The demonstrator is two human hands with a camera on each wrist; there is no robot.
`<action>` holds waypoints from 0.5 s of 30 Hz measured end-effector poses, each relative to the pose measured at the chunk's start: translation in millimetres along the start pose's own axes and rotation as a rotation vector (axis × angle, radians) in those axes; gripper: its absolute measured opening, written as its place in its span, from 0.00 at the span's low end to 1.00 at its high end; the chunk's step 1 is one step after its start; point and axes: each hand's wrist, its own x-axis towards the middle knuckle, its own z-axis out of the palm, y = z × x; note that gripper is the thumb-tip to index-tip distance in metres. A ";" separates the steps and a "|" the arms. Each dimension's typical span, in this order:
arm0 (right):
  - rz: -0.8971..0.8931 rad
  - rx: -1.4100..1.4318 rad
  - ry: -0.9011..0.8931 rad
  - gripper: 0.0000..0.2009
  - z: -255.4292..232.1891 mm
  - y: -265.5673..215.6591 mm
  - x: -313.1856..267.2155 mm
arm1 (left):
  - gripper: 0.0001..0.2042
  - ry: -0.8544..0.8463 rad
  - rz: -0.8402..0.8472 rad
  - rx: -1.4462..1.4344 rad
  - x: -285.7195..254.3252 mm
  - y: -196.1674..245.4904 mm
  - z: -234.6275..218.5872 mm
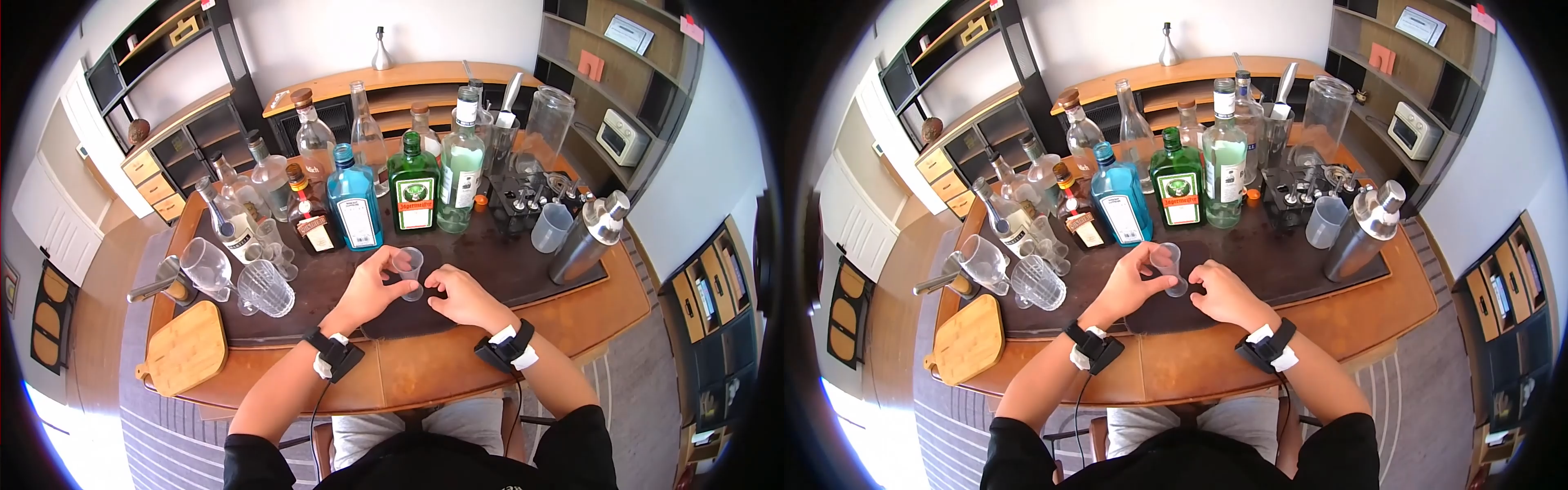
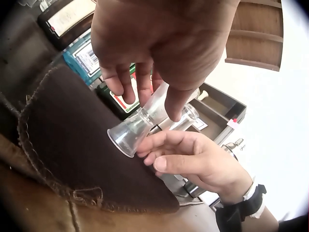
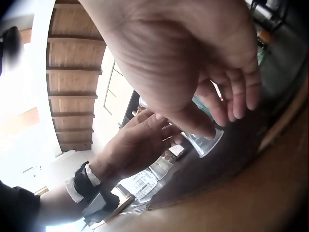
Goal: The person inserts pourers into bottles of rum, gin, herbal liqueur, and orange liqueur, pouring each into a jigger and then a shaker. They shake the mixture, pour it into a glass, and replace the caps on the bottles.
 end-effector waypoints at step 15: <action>-0.174 0.192 0.266 0.18 -6.9 -45.5 39.2 | 0.25 0.065 0.050 0.040 -13.0 -6.2 7.0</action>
